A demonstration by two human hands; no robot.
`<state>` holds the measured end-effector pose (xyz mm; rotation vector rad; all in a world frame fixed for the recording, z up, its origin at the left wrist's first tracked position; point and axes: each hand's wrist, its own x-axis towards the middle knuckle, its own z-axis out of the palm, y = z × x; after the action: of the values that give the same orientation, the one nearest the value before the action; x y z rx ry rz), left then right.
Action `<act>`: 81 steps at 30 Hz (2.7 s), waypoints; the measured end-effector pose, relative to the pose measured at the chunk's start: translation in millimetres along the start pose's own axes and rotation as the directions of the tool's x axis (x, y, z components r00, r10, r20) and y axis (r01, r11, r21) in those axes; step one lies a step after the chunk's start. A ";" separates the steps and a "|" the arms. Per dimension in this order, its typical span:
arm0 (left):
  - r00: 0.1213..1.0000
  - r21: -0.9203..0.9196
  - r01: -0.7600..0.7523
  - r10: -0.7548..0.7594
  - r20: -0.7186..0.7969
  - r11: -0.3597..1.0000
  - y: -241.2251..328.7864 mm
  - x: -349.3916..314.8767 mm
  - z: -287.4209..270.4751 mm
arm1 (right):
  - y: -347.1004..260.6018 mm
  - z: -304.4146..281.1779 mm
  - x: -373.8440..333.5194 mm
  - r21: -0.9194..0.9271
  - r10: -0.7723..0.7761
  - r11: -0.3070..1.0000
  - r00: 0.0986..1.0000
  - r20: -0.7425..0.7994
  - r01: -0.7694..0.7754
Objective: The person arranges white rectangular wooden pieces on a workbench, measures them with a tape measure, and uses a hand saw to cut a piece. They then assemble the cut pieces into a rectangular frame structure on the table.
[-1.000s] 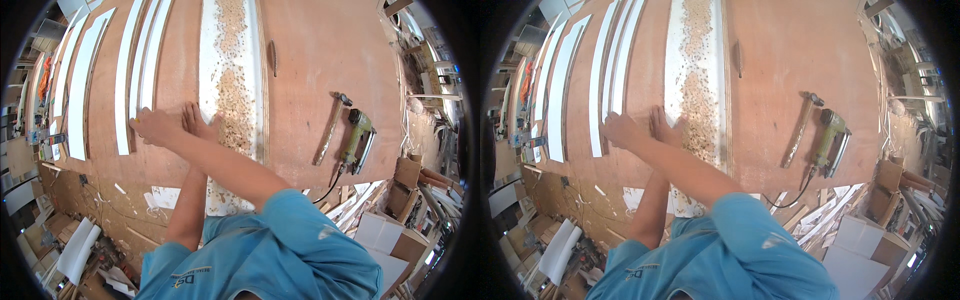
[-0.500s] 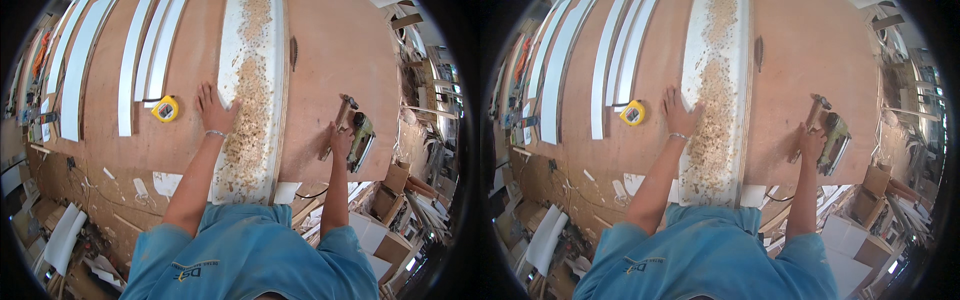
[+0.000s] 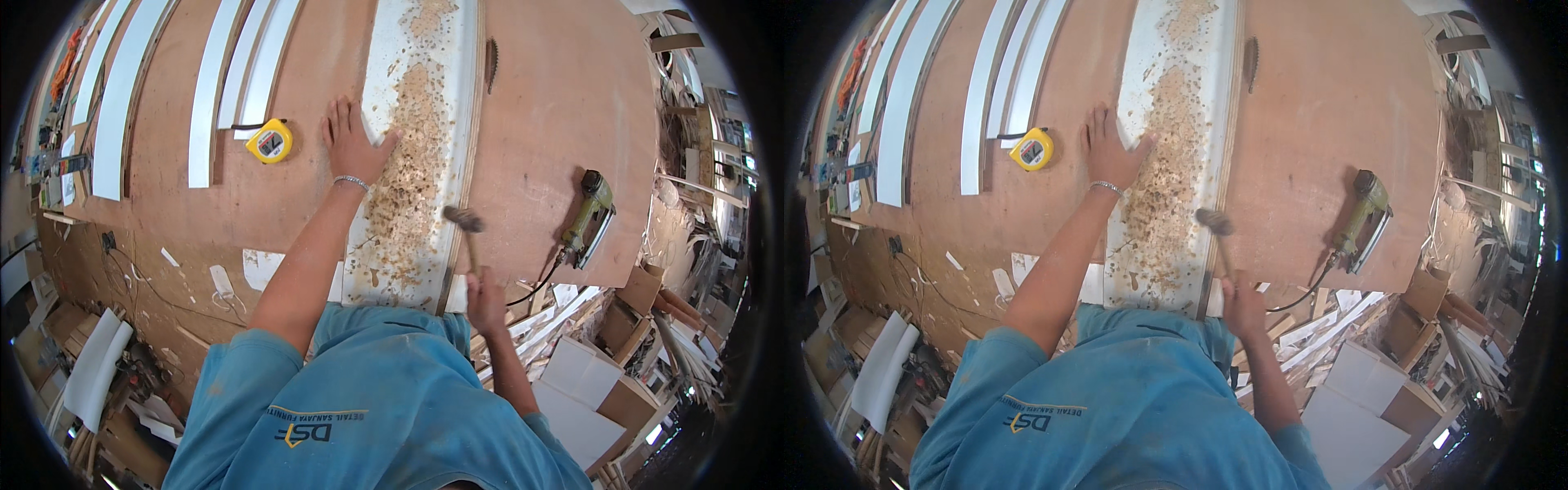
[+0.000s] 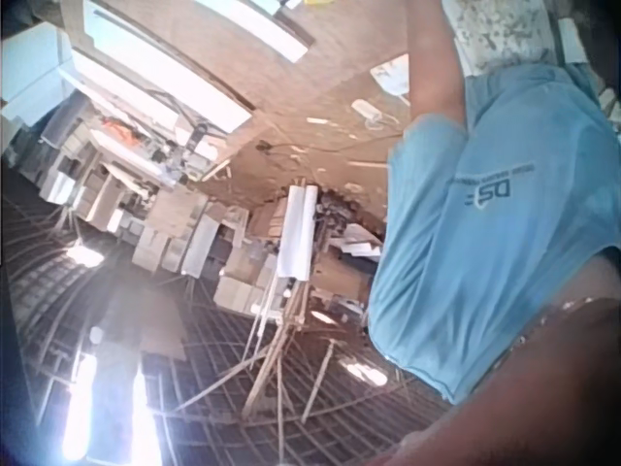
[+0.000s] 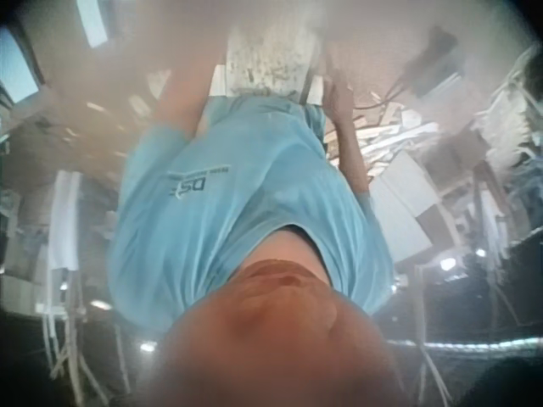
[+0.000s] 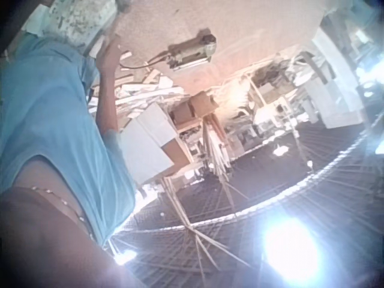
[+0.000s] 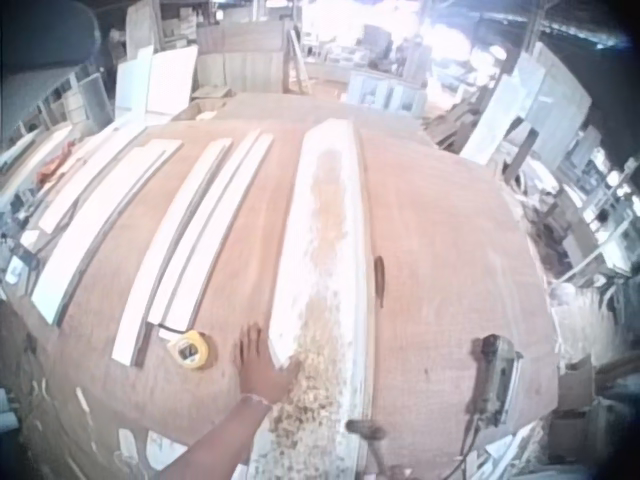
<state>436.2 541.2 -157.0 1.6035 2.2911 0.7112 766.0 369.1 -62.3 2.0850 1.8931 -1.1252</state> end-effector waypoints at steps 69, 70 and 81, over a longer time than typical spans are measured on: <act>0.998 -0.049 0.041 -0.039 0.045 0.998 9.1 3.4 -21.3 | -203.7 -39.2 239.8 0.076 -0.251 0.946 0.860 -0.443 0.315; 0.998 -0.045 0.040 -0.038 0.044 0.998 9.8 3.6 -21.9 | -210.4 -47.3 247.7 0.067 -0.237 0.951 0.850 -0.471 0.303; 0.995 -0.061 0.064 -0.059 0.077 0.996 14.2 4.7 -26.7 | -288.6 -180.6 361.8 -0.180 -0.235 0.969 0.852 -0.467 0.169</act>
<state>433.3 543.0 -126.6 1.4988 2.2312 0.6901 568.4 823.6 -29.2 2.2894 2.3766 -0.4968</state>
